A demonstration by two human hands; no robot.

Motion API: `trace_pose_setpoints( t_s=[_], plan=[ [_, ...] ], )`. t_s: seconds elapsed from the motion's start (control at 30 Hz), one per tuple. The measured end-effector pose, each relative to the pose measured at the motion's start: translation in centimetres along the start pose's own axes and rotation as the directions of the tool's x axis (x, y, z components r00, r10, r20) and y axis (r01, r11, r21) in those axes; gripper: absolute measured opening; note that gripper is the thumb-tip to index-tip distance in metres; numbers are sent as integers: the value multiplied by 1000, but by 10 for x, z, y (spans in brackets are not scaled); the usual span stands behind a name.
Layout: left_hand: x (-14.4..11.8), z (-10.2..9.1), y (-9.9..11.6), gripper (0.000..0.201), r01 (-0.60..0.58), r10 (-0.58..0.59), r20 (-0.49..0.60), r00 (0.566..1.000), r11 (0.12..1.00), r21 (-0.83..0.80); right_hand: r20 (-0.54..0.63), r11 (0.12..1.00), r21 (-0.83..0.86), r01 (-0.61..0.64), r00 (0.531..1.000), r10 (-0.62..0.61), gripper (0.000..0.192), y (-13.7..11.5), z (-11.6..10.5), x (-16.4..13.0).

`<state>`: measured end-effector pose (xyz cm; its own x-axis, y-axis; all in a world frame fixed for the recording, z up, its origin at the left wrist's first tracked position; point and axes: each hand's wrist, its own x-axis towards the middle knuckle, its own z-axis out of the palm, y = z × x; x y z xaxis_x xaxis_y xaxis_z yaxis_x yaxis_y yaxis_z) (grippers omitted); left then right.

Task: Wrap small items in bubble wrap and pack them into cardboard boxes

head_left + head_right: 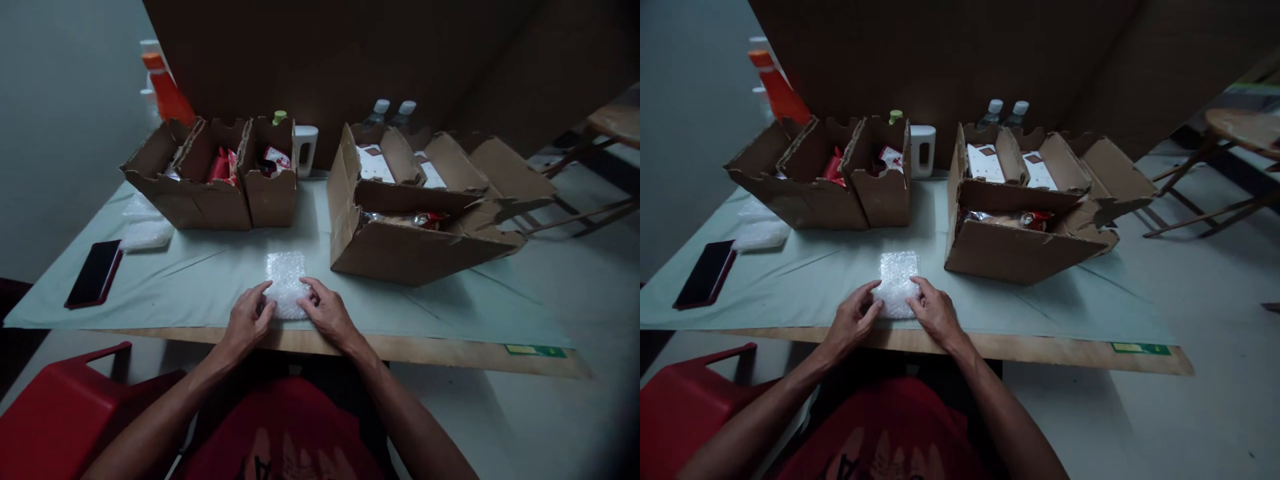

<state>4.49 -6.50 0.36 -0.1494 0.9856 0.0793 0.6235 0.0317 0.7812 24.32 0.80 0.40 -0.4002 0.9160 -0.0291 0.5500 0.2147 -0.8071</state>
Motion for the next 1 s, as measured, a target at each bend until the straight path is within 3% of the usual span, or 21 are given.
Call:
trace_pose_setpoints(
  t_s=[0.1,0.2,0.3,0.4,0.5,0.57,0.7,0.77,0.83,0.93,1.0],
  plan=[
    [0,8,-10,37,-90,112,-110,988,979,185,-43,992,-116,59,997,-65,43,-2,-7,-9],
    [2,13,-17,36,-138,171,-95,981,950,280,-92,917,-321,238,955,-281,40,-10,-19,-29],
    [5,14,-20,36,-181,224,-92,970,921,344,118,774,-432,462,880,-460,45,-14,-18,-37],
    [3,7,-17,35,-273,333,-118,935,894,356,217,730,-449,515,856,-470,36,-13,-11,-27],
    [-9,-7,-13,36,-447,467,-3,884,848,284,212,788,-389,478,878,-428,23,-13,-10,-19],
    [-16,-16,-12,33,-485,479,80,874,850,206,231,846,-309,434,897,-376,23,-15,-13,-20],
    [-11,-14,-12,34,-347,338,82,937,925,154,198,921,-261,291,949,-244,27,-17,-19,-24],
    [3,-6,-13,35,-262,258,45,965,944,203,98,897,-359,260,966,-241,27,-16,-19,-27],
    [18,2,-12,35,-196,197,24,980,944,264,23,838,-461,291,948,-316,30,-17,-17,-31],
    [31,5,-10,33,-147,146,28,989,937,315,95,758,-528,382,914,-395,42,-19,-12,-29],
    [28,2,-8,34,-88,97,-24,995,964,252,158,746,-530,403,911,-380,42,-18,-9,-20]
  ],
)
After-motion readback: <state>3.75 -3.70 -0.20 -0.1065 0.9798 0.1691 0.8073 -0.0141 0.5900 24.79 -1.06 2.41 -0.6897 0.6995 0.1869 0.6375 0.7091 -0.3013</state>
